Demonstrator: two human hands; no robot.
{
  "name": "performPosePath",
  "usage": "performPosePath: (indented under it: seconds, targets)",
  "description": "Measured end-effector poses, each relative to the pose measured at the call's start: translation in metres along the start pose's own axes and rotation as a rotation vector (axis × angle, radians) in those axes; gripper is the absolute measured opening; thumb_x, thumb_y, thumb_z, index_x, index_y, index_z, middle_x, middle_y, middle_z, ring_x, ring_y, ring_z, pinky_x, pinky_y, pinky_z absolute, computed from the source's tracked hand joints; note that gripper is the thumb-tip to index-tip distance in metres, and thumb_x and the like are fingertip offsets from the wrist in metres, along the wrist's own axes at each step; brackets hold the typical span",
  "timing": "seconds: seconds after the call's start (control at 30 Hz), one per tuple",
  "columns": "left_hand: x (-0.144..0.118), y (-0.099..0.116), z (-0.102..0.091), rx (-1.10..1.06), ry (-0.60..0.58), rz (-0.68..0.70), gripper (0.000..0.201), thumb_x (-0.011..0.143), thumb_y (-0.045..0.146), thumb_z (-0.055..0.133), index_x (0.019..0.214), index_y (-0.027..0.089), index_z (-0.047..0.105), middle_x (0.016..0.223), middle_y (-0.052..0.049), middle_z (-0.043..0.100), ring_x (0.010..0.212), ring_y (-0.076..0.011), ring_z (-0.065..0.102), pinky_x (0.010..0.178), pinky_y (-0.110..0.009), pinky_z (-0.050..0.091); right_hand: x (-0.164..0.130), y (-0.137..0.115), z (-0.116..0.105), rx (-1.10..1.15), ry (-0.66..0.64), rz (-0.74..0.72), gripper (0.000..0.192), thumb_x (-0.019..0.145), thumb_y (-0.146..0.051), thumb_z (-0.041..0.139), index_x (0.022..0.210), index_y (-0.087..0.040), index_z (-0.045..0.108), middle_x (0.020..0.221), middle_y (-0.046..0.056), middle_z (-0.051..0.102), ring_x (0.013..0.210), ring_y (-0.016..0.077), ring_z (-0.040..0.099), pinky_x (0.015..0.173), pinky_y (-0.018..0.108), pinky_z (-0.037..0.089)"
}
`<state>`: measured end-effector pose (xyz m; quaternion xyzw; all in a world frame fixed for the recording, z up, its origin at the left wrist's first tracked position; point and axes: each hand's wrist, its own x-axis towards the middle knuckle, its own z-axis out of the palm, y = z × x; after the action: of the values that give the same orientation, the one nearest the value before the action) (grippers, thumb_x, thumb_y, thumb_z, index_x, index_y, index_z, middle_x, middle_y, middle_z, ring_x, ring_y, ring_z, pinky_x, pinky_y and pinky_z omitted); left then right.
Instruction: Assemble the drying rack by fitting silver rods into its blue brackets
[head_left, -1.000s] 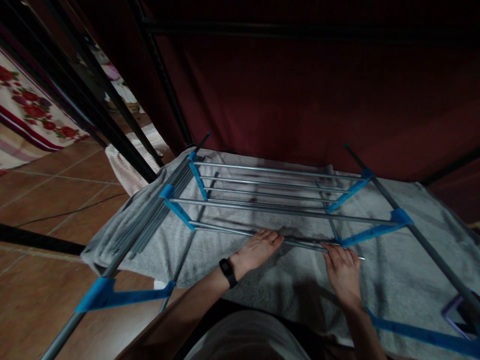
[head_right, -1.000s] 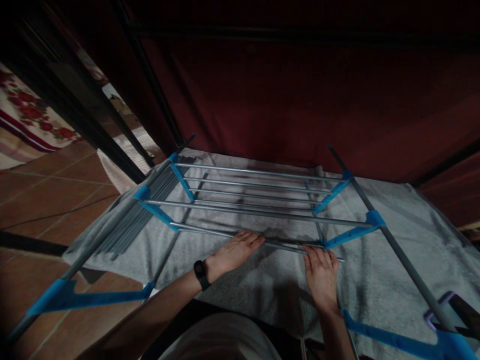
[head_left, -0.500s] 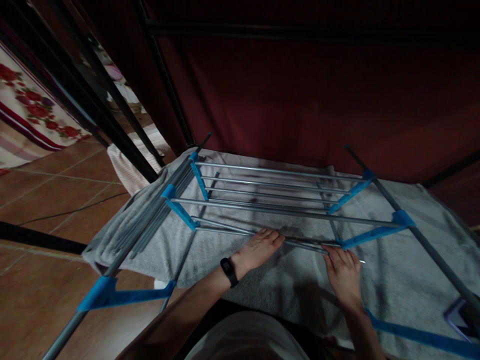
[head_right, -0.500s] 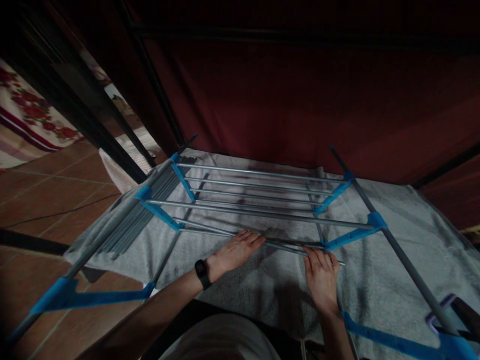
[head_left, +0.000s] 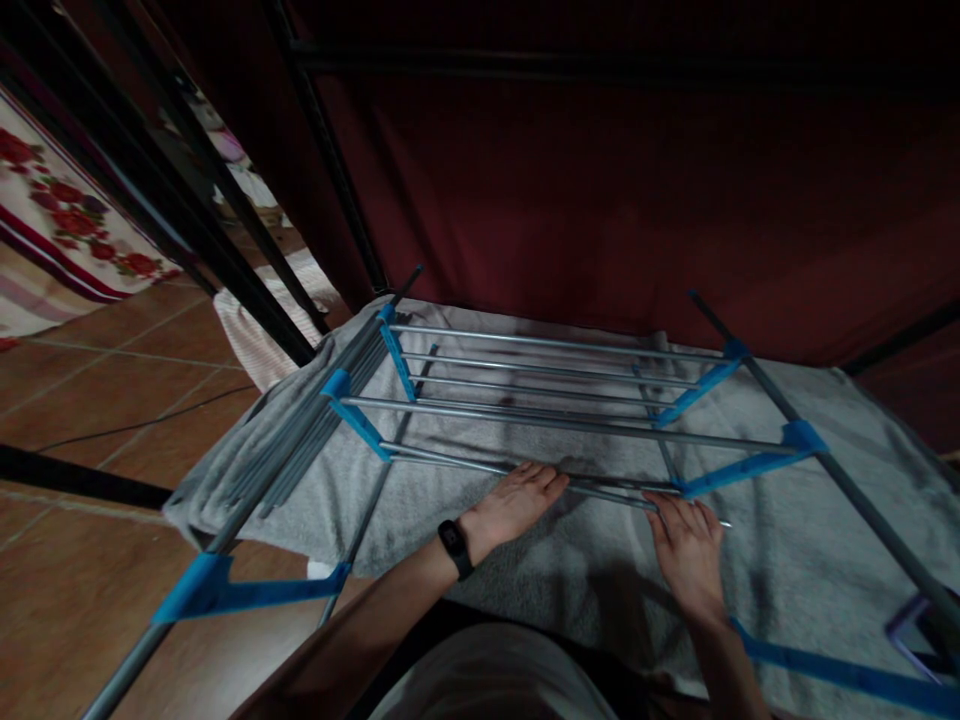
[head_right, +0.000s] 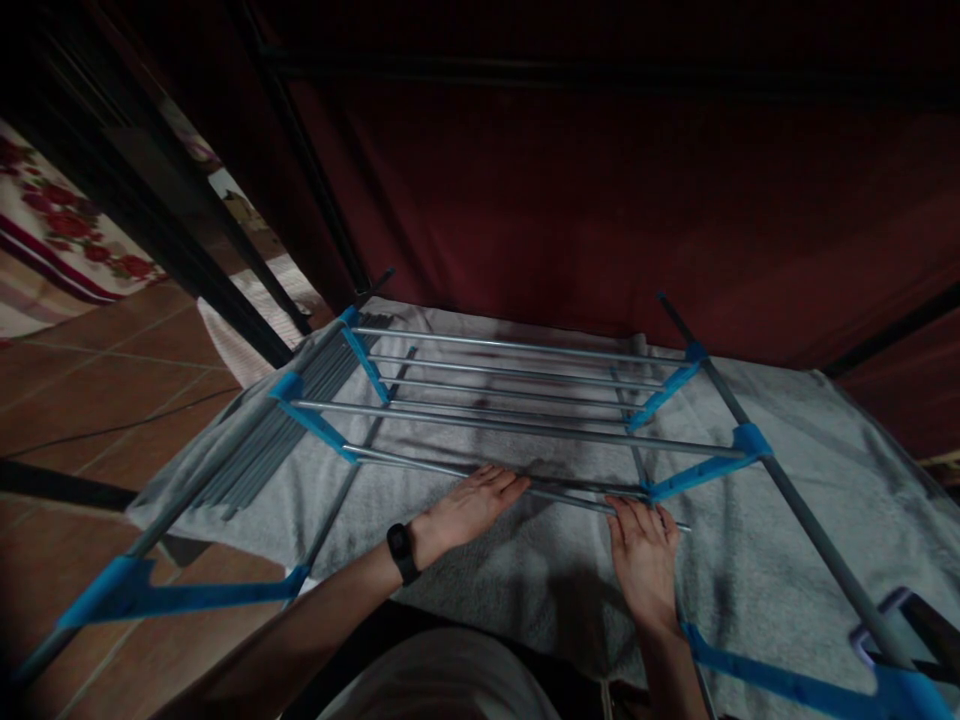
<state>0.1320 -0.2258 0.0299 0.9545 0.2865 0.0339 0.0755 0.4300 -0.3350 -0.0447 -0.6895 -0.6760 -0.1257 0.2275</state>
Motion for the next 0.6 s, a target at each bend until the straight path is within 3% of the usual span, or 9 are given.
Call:
performPosePath:
  seconds: [0.6]
  targets:
    - [-0.0021, -0.0008, 0.0023, 0.006, 0.006, 0.016, 0.051, 0.101, 0.004, 0.035, 0.146, 0.019, 0.052, 0.131, -0.009, 0.07, 0.127, -0.0199, 0.062, 0.116, -0.036, 0.043, -0.0035, -0.0001, -0.0001, 0.007, 0.003, -0.028, 0.032, 0.107, -0.033, 0.04, 0.12, -0.023, 0.067, 0.111, 0.008, 0.075, 0.105, 0.027, 0.065, 0.111, 0.05, 0.036]
